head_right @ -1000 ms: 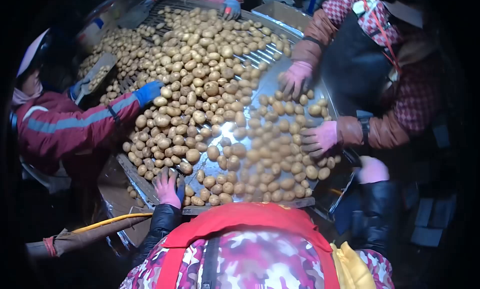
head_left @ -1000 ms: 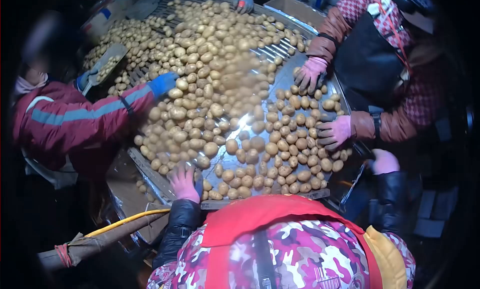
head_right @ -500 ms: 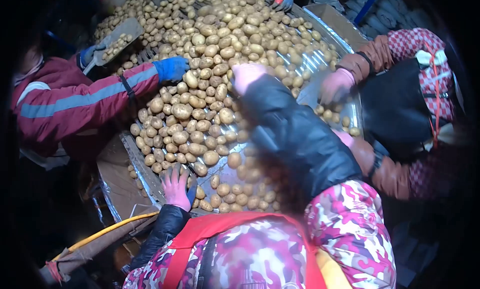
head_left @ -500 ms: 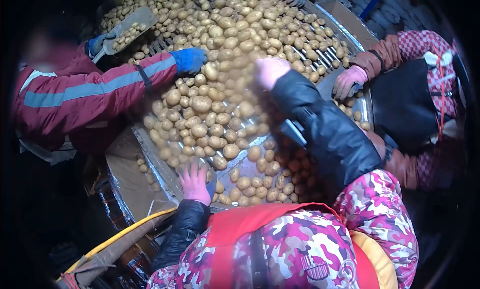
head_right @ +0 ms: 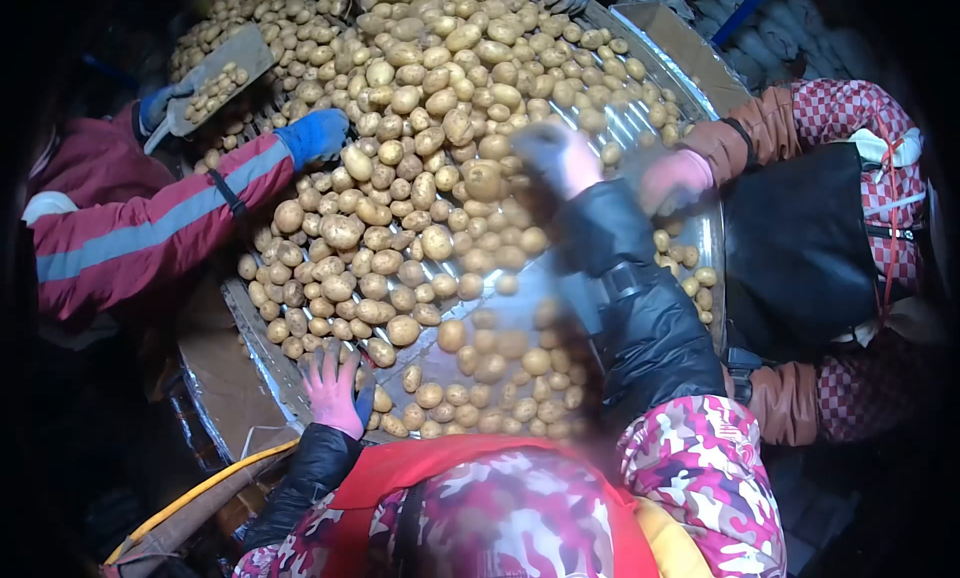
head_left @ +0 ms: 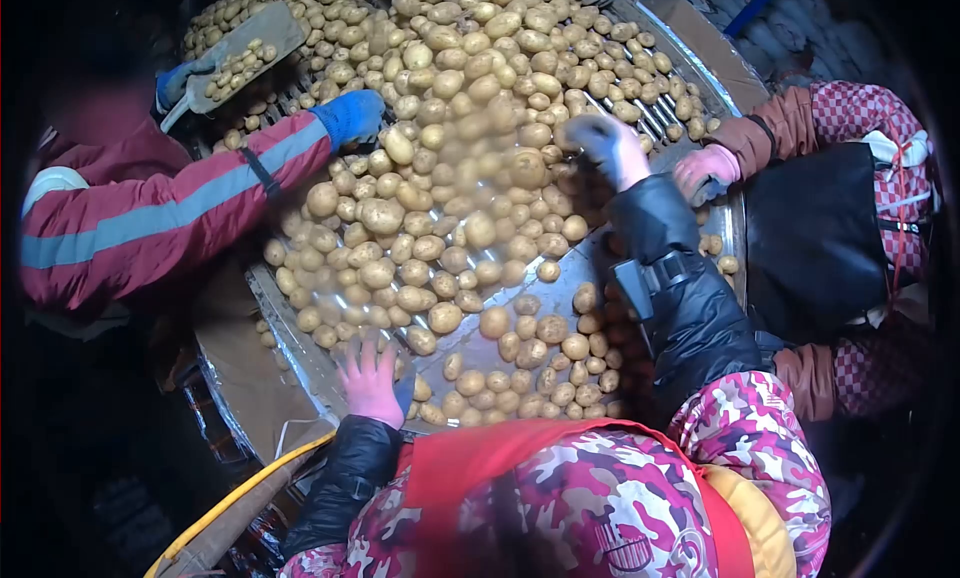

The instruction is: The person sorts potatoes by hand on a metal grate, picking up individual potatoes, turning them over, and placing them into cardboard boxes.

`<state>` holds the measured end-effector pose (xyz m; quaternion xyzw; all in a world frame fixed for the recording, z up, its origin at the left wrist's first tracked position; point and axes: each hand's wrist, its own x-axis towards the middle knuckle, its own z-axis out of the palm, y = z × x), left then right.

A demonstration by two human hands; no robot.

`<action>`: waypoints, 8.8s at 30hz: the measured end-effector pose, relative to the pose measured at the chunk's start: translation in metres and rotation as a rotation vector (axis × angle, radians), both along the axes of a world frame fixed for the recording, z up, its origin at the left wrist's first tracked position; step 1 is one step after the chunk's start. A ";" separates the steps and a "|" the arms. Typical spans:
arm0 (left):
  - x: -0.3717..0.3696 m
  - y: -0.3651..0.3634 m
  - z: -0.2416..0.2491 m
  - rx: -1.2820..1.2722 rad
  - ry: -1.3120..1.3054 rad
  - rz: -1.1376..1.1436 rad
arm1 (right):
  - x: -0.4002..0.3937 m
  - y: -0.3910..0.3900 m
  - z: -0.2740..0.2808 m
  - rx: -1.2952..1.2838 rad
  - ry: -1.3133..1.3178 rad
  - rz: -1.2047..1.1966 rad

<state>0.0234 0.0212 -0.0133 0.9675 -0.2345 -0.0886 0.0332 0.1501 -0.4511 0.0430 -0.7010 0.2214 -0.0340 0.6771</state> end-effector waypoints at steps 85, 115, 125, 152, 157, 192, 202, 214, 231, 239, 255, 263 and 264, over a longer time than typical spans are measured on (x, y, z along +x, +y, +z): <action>-0.159 0.116 0.045 -2.049 0.696 1.099 | -0.177 0.170 -0.116 -1.331 -0.477 0.688; -0.256 0.534 -0.138 -2.285 -0.445 1.613 | -0.207 0.199 -0.063 -1.076 -0.111 0.752; -0.225 0.456 -0.197 -1.491 0.157 1.425 | -0.214 0.187 -0.077 -1.102 -0.390 0.910; 0.002 0.013 -0.020 -0.417 -0.111 -0.176 | 0.043 -0.030 -0.040 -1.590 -0.232 0.152; 0.001 0.015 -0.028 -0.415 -0.085 -0.141 | 0.076 -0.023 -0.022 -1.449 0.334 0.248; 0.213 -0.104 0.031 0.037 0.199 0.493 | -0.148 0.115 -0.089 -1.263 -0.390 0.386; 0.231 -0.061 -0.021 -0.150 0.368 0.413 | -0.146 0.112 -0.095 -1.243 -0.423 0.359; 0.163 -0.086 -0.005 -0.530 0.198 0.472 | -0.150 0.117 -0.085 -1.226 -0.376 0.354; -0.074 0.015 0.010 -1.422 0.854 0.671 | -0.148 0.106 -0.136 -1.450 -0.301 0.373; -0.180 0.103 -0.026 -1.807 0.495 1.051 | -0.148 0.107 -0.124 -1.481 -0.367 0.408; -0.182 0.230 -0.032 -2.232 0.088 1.428 | -0.145 0.095 -0.139 -1.524 -0.233 0.407; -0.142 0.179 -0.025 -1.918 0.350 1.110 | -0.151 0.111 -0.116 -1.455 -0.205 0.447; -0.131 0.195 -0.037 -1.398 0.095 0.896 | -0.153 0.114 -0.112 -1.466 -0.205 0.424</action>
